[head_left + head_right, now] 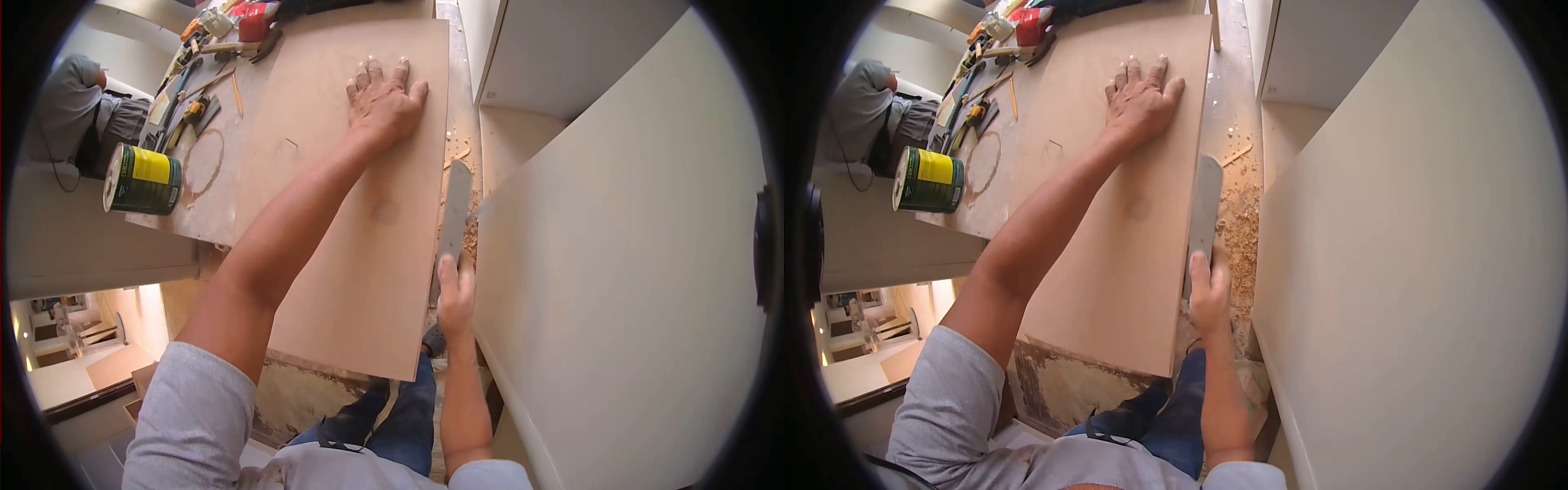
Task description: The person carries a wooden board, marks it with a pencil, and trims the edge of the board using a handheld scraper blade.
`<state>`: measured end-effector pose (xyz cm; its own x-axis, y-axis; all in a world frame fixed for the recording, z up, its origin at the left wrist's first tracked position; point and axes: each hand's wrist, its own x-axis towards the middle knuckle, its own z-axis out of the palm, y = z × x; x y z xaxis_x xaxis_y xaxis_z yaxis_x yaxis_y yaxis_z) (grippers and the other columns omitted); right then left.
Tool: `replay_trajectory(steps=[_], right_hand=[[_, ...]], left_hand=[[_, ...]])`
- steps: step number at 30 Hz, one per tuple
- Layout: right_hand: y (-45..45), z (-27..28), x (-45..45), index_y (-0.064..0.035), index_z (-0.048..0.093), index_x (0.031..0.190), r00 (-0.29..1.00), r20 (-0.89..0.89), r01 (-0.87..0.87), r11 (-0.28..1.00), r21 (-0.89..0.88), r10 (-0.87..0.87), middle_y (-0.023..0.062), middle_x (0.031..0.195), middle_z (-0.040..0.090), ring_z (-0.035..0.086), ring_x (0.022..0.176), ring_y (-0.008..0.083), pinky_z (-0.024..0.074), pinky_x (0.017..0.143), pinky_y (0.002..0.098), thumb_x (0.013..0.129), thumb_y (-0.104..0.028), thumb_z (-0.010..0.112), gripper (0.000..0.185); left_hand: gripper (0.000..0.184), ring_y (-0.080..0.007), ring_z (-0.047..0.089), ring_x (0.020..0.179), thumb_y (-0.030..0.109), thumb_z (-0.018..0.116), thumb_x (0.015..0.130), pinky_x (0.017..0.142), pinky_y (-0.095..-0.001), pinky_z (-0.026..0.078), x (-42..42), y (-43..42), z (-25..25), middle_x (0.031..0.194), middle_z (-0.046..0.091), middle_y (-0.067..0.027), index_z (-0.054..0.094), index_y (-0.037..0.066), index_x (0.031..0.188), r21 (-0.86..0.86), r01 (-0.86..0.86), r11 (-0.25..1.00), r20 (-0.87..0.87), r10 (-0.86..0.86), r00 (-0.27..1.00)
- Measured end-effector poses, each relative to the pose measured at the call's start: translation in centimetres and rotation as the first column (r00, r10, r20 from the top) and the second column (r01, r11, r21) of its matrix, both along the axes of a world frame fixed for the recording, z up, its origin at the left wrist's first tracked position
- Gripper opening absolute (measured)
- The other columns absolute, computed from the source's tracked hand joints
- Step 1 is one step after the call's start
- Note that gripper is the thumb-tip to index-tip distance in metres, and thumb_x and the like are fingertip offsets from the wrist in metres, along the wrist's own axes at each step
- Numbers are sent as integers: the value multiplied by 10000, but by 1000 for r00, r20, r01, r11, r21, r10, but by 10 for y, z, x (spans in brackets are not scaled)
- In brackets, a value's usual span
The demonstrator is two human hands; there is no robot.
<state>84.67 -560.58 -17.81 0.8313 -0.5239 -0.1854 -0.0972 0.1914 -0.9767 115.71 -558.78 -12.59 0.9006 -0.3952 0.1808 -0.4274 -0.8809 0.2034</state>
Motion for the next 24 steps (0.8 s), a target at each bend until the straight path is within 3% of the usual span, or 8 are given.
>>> replay_trajectory(steps=[2, 10, 12, 14, 17, 19, 23, 24], right_hand=[[-23, -3, 41, 28, 596, 1148, 999, 4, -52, 999, 13, 52, 102, 961, 642, 576, 888, 183, 490, 822, 366, 1087, -290, 495, 339], [-141, -4, 287, 93, 635, 1130, 997, 75, 38, 965, -260, -19, 242, 1009, 693, 647, 933, 347, 499, 871, 422, 1062, -429, 487, 547], [-149, 1, 312, 101, 631, 1146, 997, 81, 18, 982, -187, -3, 247, 1010, 696, 653, 937, 347, 502, 874, 426, 1063, -430, 484, 557], [-147, -1, 307, 110, 628, 1162, 996, 88, 4, 993, -119, 7, 253, 1012, 699, 660, 941, 346, 505, 876, 429, 1063, -430, 481, 569], [-116, 0, 250, 105, 616, 1199, 999, 33, 25, 980, -195, -19, 244, 1014, 707, 668, 962, 333, 511, 876, 413, 1065, -431, 481, 569], [-90, -4, 202, 88, 616, 1151, 983, 181, 70, 978, -194, -35, 211, 959, 702, 668, 913, 310, 519, 837, 407, 1068, -422, 492, 532], [-53, 27, 107, 38, 594, 1051, 990, -132, -68, 977, -202, 42, 167, 858, 655, 627, 778, 253, 505, 721, 409, 1078, -371, 491, 422], [-39, 22, 82, 38, 591, 1059, 997, -64, -53, 987, -154, 43, 160, 842, 644, 612, 757, 247, 498, 707, 401, 1080, -362, 487, 414]], left_hand=[[721, -426, 205, 1555, 597, 419, 1005, 1244, -527, 150, -2, 1, 1, 1644, 276, -295, 402, 180, 1593, -6, 3, 1000, -10, -3, 1000], [718, -434, 191, 1555, 578, 426, 1006, 1255, -521, 108, 5, -5, 2, 1654, 245, -298, 386, 175, 1599, 13, -34, 999, -44, 35, 998], [721, -436, 179, 1558, 578, 423, 1005, 1257, -517, 99, 2, -3, 0, 1656, 235, -301, 379, 176, 1602, 7, -19, 1000, -31, 20, 999], [722, -437, 183, 1557, 581, 423, 1005, 1257, -516, 99, 2, -3, -2, 1653, 240, -303, 382, 175, 1600, -3, -18, 1000, -24, 18, 1000], [723, -438, 190, 1555, 584, 425, 1003, 1257, -518, 99, 5, -2, -6, 1649, 251, -304, 389, 173, 1597, -21, -14, 1000, -6, 14, 1000], [724, -439, 194, 1554, 584, 428, 1002, 1256, -521, 99, 4, -3, -7, 1647, 257, -303, 393, 172, 1596, -29, -9, 1000, -3, 9, 1000], [720, -436, 207, 1551, 586, 424, 1004, 1250, -528, 124, 4, -3, -3, 1645, 270, -298, 398, 174, 1594, -9, 2, 1000, 14, -1, 1000], [720, -434, 211, 1550, 588, 422, 1005, 1247, -530, 136, 2, -1, -3, 1645, 273, -296, 400, 174, 1594, -8, -3, 1000, 7, 3, 1000]])
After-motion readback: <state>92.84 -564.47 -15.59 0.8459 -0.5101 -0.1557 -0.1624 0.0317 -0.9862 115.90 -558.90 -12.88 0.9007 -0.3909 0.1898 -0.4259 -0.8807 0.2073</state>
